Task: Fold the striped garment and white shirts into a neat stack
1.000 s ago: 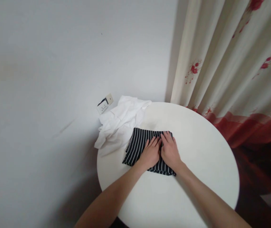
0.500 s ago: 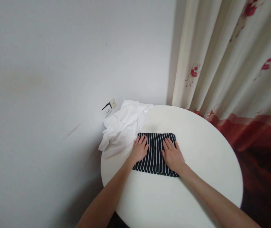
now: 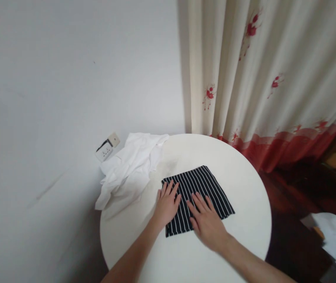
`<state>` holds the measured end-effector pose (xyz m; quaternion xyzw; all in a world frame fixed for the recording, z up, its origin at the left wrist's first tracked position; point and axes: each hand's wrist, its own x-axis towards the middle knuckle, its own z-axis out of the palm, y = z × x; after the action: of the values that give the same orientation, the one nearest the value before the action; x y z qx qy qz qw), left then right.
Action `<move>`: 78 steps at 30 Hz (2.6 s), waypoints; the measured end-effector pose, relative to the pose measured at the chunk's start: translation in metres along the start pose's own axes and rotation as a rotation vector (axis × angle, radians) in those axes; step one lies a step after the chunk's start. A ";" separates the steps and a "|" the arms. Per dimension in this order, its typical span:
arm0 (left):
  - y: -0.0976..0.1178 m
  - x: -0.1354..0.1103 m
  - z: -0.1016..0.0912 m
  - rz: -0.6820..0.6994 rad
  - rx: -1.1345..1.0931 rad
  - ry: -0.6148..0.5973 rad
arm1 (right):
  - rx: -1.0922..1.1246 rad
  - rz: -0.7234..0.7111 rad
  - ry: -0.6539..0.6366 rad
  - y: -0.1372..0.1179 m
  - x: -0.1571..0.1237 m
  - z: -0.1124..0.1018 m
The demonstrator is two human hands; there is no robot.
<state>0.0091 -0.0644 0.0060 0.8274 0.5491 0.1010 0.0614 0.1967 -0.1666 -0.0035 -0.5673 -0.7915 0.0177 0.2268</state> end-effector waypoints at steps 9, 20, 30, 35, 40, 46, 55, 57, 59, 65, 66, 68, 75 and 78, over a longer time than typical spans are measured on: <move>0.007 -0.012 -0.013 0.078 0.070 0.136 | 0.204 -0.038 -0.029 -0.015 -0.020 -0.028; 0.012 -0.063 -0.005 0.405 0.101 -0.069 | -0.168 0.159 0.041 0.044 -0.029 -0.020; 0.016 -0.039 -0.005 0.376 0.037 -0.131 | -0.164 0.239 0.097 0.065 -0.024 -0.013; 0.036 0.029 0.002 0.398 0.029 -0.123 | -0.176 0.310 0.104 0.112 0.008 -0.013; 0.054 0.116 0.017 0.384 0.006 -0.070 | -0.198 0.357 0.073 0.176 0.065 -0.019; 0.068 0.204 0.034 0.352 -0.035 -0.054 | -0.218 0.388 0.036 0.242 0.129 -0.022; 0.069 0.275 0.047 0.366 -0.076 -0.041 | -0.252 0.423 0.069 0.291 0.172 -0.007; 0.068 0.281 0.048 0.371 -0.081 -0.038 | -0.254 0.422 0.071 0.298 0.177 -0.004; 0.068 0.283 0.047 0.372 -0.077 -0.029 | -0.261 0.427 0.079 0.303 0.180 -0.001; 0.070 0.269 0.038 0.325 -0.113 0.062 | -0.306 0.438 0.102 0.305 0.179 0.004; 0.069 0.265 0.037 0.305 -0.126 0.084 | -0.308 0.438 0.121 0.304 0.177 0.004; 0.067 0.255 0.035 0.260 -0.156 0.131 | -0.300 0.433 0.177 0.301 0.173 0.004; 0.054 0.211 0.036 0.070 -0.283 0.276 | -0.252 0.300 0.436 0.266 0.152 0.004; 0.045 0.190 0.036 0.033 -0.328 0.287 | -0.202 0.251 0.511 0.239 0.145 0.006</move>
<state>0.1291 0.0933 -0.0004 0.7924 0.5147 0.3066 0.1148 0.3703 0.0512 -0.0279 -0.6665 -0.6303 -0.1765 0.3568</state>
